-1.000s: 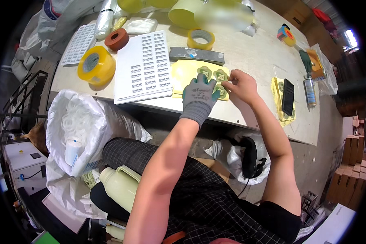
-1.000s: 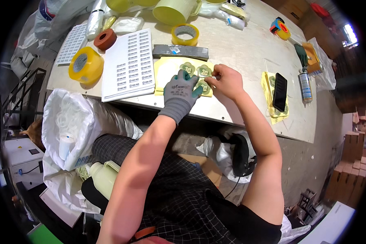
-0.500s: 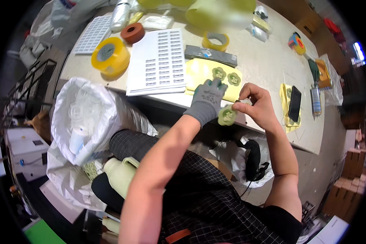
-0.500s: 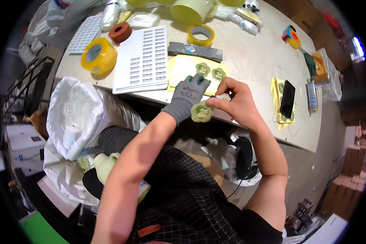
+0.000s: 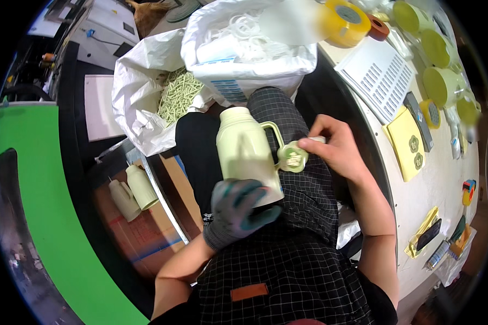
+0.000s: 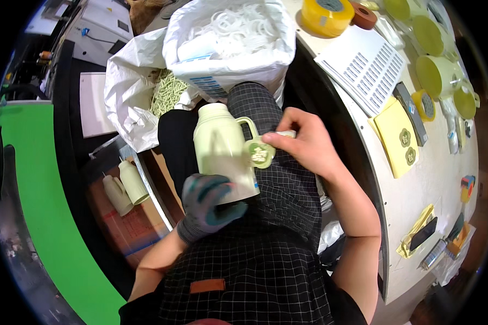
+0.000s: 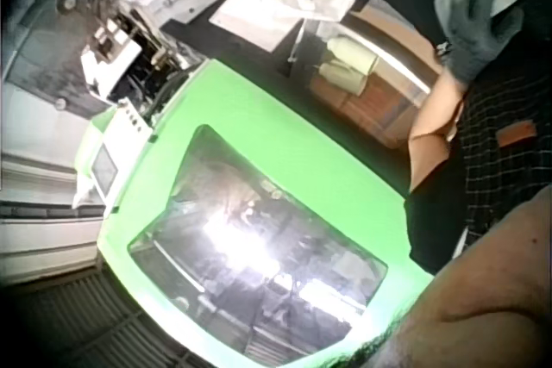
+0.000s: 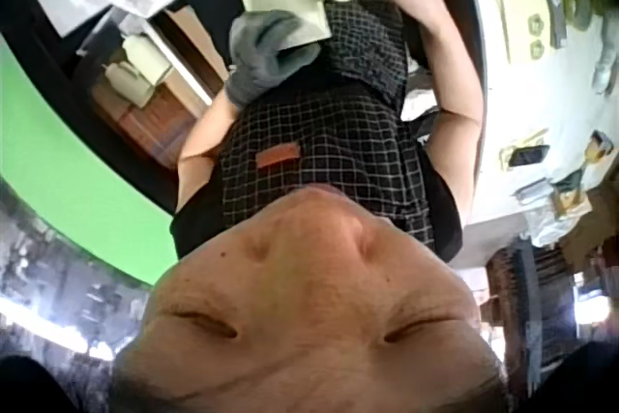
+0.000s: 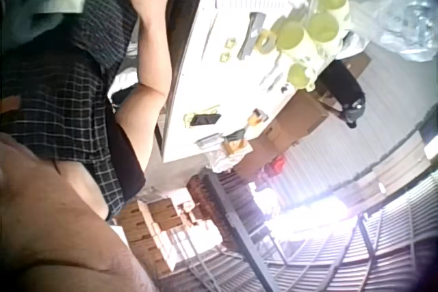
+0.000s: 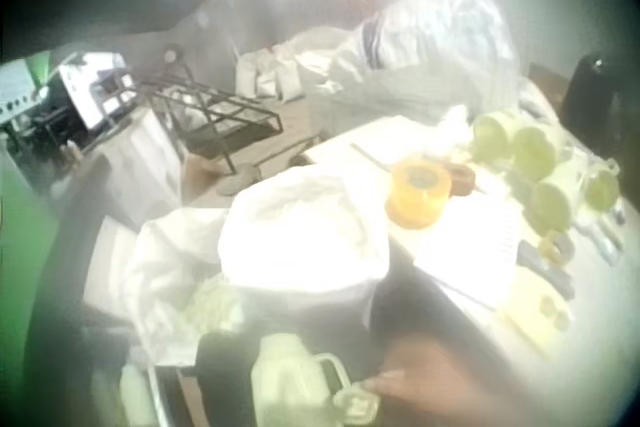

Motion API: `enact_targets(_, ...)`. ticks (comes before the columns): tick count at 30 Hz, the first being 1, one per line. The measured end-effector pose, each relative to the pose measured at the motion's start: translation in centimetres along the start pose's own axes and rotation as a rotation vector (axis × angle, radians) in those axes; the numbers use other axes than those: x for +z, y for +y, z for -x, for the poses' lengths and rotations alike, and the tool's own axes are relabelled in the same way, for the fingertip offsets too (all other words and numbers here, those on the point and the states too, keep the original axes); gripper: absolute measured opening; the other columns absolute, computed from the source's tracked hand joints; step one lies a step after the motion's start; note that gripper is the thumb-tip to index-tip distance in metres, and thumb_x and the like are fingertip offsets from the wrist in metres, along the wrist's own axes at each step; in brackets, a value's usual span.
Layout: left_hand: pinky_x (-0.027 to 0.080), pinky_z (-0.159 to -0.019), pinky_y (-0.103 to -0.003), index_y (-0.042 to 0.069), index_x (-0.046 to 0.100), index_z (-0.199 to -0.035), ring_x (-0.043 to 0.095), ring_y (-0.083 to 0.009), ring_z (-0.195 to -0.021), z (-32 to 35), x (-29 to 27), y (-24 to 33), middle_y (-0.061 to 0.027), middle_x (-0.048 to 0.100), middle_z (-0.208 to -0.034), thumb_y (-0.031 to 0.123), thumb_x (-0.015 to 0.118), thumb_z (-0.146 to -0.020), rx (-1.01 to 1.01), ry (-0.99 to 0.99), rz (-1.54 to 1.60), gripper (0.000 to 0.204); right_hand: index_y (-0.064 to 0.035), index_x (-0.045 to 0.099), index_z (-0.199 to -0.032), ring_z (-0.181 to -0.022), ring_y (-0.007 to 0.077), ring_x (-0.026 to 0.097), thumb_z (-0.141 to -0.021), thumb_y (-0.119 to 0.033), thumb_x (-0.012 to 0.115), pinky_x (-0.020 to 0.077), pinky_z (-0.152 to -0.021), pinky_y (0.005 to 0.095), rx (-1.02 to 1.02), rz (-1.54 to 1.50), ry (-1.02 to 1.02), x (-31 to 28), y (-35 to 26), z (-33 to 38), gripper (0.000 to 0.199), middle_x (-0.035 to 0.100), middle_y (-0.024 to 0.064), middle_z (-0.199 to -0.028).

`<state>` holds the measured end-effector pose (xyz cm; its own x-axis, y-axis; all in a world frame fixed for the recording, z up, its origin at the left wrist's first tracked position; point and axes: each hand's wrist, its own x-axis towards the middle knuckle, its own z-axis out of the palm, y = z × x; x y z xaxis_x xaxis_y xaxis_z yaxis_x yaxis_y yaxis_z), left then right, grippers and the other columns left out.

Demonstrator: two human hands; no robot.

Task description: The person applies adhesive labels to the side of plastic bottles and inserts small circular seals into the opening of each bottle.

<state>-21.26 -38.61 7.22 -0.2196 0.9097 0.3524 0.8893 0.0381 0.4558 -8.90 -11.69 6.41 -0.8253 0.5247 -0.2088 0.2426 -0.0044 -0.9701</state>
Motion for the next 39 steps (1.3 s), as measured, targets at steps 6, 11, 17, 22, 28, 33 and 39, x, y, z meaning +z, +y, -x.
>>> enact_targets(6, 0.046, -0.096, -0.05, 0.007, 0.045, -0.147, 0.057, -0.0339, -0.118, 4.8, 1.5, -2.3, -0.0165, 0.054, -0.136, 0.059, 0.093, -0.067, -0.174, 0.074, -0.118, 0.107, -0.0041, 0.063, -0.076, -0.067, 0.0131, 0.06, -0.082, -0.038, 0.09, 0.0496, -0.064, 0.0317, 0.029, 0.26, -0.236, 6.4, 0.1, -4.7, 0.044, 0.065, 0.0044, -0.072)
enact_targets(11, 0.046, -0.099, -0.049, 0.008, 0.051, -0.145, 0.056, -0.0324, -0.118, 6.2, 4.6, -3.4, -0.0141, 0.056, -0.139, 0.051, 0.086, -0.076, -0.186, 0.201, -0.124, 0.089, -0.0057, 0.064, -0.076, -0.068, 0.0155, 0.065, -0.083, -0.042, 0.09, 0.0522, -0.066, 0.0331, 0.064, 0.41, -0.298, 8.6, -1.0, -5.8, 0.045, 0.069, 0.0058, -0.074)
enact_targets(17, 0.044, -0.1, -0.046, 0.008, 0.061, -0.144, 0.052, -0.0298, -0.118, 6.7, 3.6, -3.5, -0.0088, 0.053, -0.145, 0.048, 0.08, -0.081, -0.209, 0.133, -0.082, 0.077, -0.0059, 0.063, -0.082, -0.068, 0.0256, 0.069, -0.079, -0.047, 0.09, 0.0539, -0.065, 0.0359, 0.012, 0.708, -0.214, 10.6, -1.9, -5.1, 0.049, 0.069, 0.0078, -0.075)
enact_targets(22, 0.042, -0.102, -0.046, -0.001, 0.06, -0.141, 0.051, -0.0296, -0.122, 6.4, 3.2, -3.5, -0.0135, 0.054, -0.149, 0.037, 0.081, -0.079, -0.198, 0.07, -0.102, 0.076, -0.0073, 0.065, -0.087, -0.076, 0.0306, 0.068, -0.069, -0.052, 0.091, 0.0542, -0.065, 0.0421, -0.295, 0.963, 0.077, 10.3, -1.1, -4.9, 0.054, 0.064, 0.0086, -0.082)
enact_targets(28, 0.04, -0.105, -0.056, 0.005, 0.061, -0.14, 0.051, -0.0395, -0.126, 6.2, 3.5, -4.2, -0.0202, 0.055, -0.146, 0.031, 0.073, -0.081, -0.16, 0.131, -0.036, 0.066, -0.0098, 0.063, -0.095, -0.085, 0.0315, 0.067, -0.069, -0.051, 0.09, 0.0546, -0.07, 0.0442, -0.402, 0.951, 0.169, 9.5, 0.9, -4.6, 0.056, 0.061, 0.0089, -0.09)
enact_targets(33, 0.047, -0.094, -0.049, 0.008, 0.066, -0.121, 0.057, -0.0379, -0.11, 6.0, 3.6, -4.6, -0.0165, 0.06, -0.124, 0.007, 0.08, -0.078, -0.23, 0.397, 0.078, 0.044, -0.0115, 0.05, -0.118, -0.09, 0.0388, 0.069, -0.065, -0.041, 0.098, 0.0561, -0.076, 0.0478, -0.389, 0.555, -0.259, 7.7, -1.4, 2.2, 0.077, 0.057, 0.0143, -0.115)
enact_targets(39, 0.049, -0.094, -0.051, 0.005, 0.059, -0.13, 0.058, -0.0377, -0.111, -2.9, 0.2, -0.1, -0.0186, 0.059, -0.127, 0.019, 0.088, -0.08, 0.023, 0.371, 0.186, 0.059, -0.0095, 0.054, -0.094, -0.077, 0.0373, 0.062, -0.074, -0.006, 0.074, 0.0516, -0.063, 0.0462, -0.742, 0.61, 0.197, 4.3, 1.9, 5.1, 0.029, 0.055, 0.0111, -0.089)
